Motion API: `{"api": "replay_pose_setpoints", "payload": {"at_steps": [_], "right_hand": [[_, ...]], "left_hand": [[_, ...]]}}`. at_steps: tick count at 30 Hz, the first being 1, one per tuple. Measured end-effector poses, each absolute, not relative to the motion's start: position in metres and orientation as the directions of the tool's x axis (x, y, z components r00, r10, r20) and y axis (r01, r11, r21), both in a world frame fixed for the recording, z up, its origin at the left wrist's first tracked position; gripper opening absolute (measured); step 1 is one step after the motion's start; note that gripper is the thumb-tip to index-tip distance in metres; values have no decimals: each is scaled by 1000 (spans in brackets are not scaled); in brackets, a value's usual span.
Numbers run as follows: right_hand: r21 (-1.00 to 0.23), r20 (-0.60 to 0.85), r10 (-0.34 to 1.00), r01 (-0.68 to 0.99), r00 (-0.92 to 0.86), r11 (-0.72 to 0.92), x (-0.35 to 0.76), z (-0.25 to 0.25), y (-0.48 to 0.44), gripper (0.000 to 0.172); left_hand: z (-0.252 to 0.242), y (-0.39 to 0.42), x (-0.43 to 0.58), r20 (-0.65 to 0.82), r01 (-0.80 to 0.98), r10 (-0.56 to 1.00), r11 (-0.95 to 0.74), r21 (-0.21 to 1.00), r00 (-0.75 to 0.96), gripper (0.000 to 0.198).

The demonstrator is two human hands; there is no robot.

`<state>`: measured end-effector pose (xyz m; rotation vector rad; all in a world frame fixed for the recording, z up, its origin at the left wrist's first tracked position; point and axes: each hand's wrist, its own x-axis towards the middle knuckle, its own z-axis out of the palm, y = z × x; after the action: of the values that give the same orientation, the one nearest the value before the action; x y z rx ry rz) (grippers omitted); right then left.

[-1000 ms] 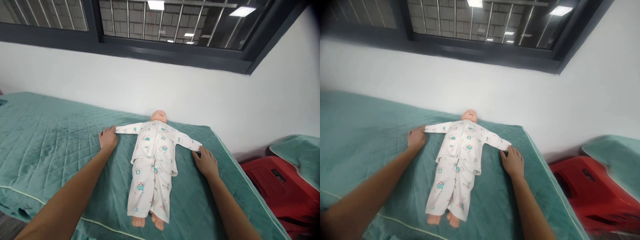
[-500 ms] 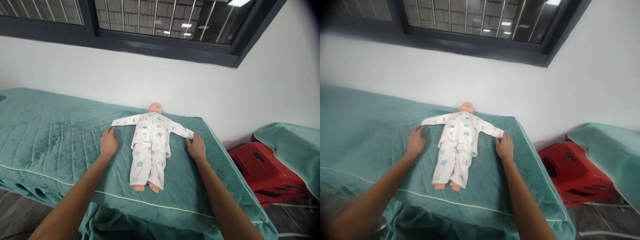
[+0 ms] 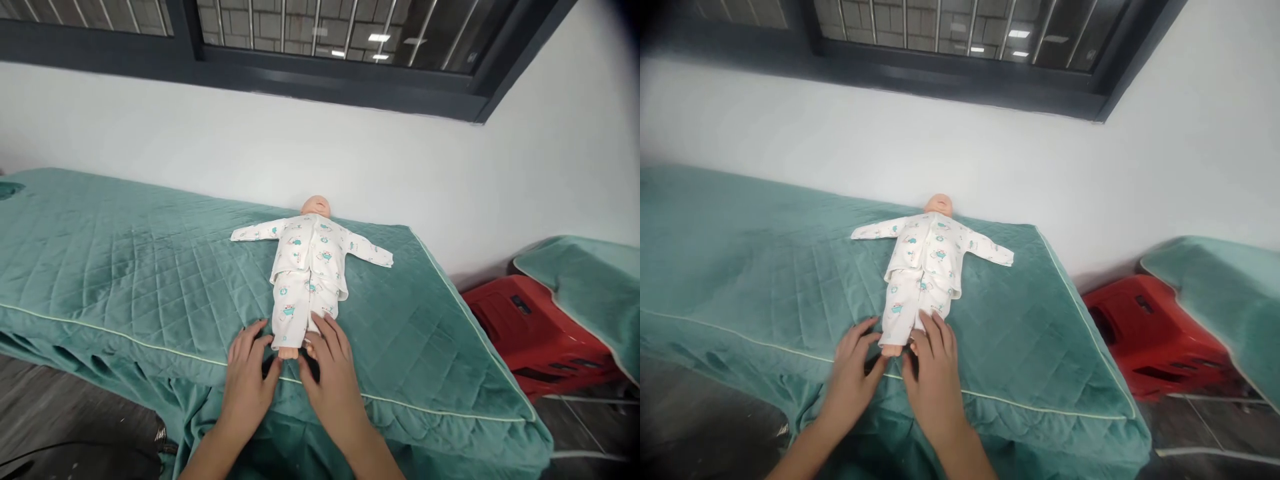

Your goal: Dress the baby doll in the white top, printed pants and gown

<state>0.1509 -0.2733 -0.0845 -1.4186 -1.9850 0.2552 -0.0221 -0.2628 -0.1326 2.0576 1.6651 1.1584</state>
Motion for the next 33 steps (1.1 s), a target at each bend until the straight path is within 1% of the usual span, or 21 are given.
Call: {"api": "replay_pose_setpoints", "payload": {"at_steps": [2,4,6,8,11,14,16,18,19,21,22,24,26,28,30,32,33], "right_hand": [[-448,416,888,805,-197,388,146,-82,-264,28],[-413,432,882,827,-190,381,143,-79,-257,24],[-395,451,872,834,-190,386,141,-75,-254,18],[-386,470,860,830,-200,404,142,-71,-255,15],[-376,499,839,817,-219,437,146,-68,-261,17],[-372,499,831,806,-245,461,150,-70,-268,20],[-388,477,842,800,-251,458,151,-73,-272,22],[-431,450,861,786,-238,443,155,-75,-275,23],[-466,440,870,771,-223,433,157,-76,-277,26],[-550,432,884,724,-180,416,164,-76,-281,36],[-596,428,890,692,-154,407,169,-76,-282,41],[-688,411,907,622,-91,374,178,-79,-285,48],[-751,388,922,578,-7,320,184,-85,-286,47],[-772,361,930,580,63,260,185,-91,-284,38],[-767,331,941,602,76,221,184,-96,-281,24],[-761,308,950,612,51,214,182,-98,-276,10],[-760,305,952,613,40,218,181,-97,-274,6]], "left_hand": [[-132,-260,-17,450,735,893,-311,602,9,17],[-132,-257,-12,471,739,882,-309,599,-13,15],[-130,-258,-11,476,715,879,-311,626,-35,15],[-126,-261,-13,461,667,885,-308,679,-62,16],[-122,-269,-18,437,611,896,-303,731,-78,17],[-125,-275,-22,437,631,898,-307,713,-57,15],[-129,-278,-22,431,653,901,-301,695,-44,13],[-131,-280,-20,422,662,905,-280,695,-60,12],[-130,-281,-18,423,662,903,-273,698,-74,14],[-124,-283,-14,457,665,886,-296,686,-77,24],[-120,-283,-12,491,673,870,-335,659,-48,31],[-109,-281,-6,556,704,828,-438,559,74,39],[-99,-276,0,581,737,786,-519,432,213,40],[-92,-267,8,573,776,764,-543,322,297,35],[-88,-258,15,563,808,757,-535,245,330,29],[-86,-251,19,562,820,751,-534,205,348,23],[-85,-249,20,563,819,747,-538,199,354,21]]}}
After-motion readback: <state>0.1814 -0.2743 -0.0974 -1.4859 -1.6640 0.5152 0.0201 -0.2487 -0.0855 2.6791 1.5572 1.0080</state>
